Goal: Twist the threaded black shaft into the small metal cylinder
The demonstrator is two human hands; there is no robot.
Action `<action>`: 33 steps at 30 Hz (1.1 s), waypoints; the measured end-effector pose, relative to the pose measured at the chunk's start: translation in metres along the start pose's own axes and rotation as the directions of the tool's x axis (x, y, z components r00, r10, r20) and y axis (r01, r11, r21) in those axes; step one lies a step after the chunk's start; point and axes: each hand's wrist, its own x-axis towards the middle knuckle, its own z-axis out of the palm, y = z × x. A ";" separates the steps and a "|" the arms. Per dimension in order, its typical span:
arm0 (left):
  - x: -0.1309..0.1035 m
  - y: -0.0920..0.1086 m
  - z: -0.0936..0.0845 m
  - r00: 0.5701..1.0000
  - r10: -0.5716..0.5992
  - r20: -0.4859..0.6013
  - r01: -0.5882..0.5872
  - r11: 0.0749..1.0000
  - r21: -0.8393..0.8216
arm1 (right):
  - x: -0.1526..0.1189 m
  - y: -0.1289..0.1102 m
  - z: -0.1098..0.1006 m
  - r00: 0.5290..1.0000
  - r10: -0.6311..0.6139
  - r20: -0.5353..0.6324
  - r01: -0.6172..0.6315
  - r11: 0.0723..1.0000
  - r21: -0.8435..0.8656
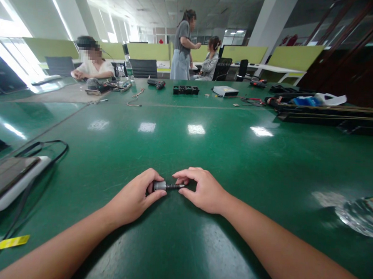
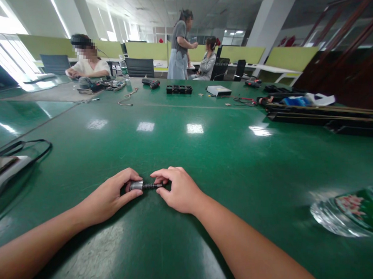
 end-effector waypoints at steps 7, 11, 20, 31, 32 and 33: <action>-0.001 0.001 0.000 1.000 -0.013 0.004 0.013 1.000 -0.018 | 0.000 0.000 -0.001 0.999 -0.048 0.015 0.049 0.997 -0.053; -0.001 0.000 0.000 1.000 -0.009 -0.005 0.009 1.000 -0.017 | 0.000 -0.001 0.000 0.998 -0.060 0.010 0.061 0.996 -0.060; 0.000 -0.002 0.001 1.000 0.013 0.005 -0.014 1.000 0.022 | 0.001 0.001 0.002 0.990 -0.120 0.071 0.128 0.985 -0.120; -0.001 -0.004 0.002 1.000 0.005 0.000 -0.005 0.999 0.039 | -0.006 -0.004 0.001 1.000 -0.010 0.015 0.011 0.997 -0.074; -0.001 -0.005 0.003 1.000 0.010 0.006 -0.010 0.999 0.035 | -0.009 -0.005 0.001 1.000 0.012 0.003 -0.012 0.999 -0.049; -0.002 -0.005 0.003 1.000 0.005 0.001 -0.005 0.999 0.032 | -0.011 -0.006 0.001 0.998 0.054 -0.022 -0.054 0.998 -0.015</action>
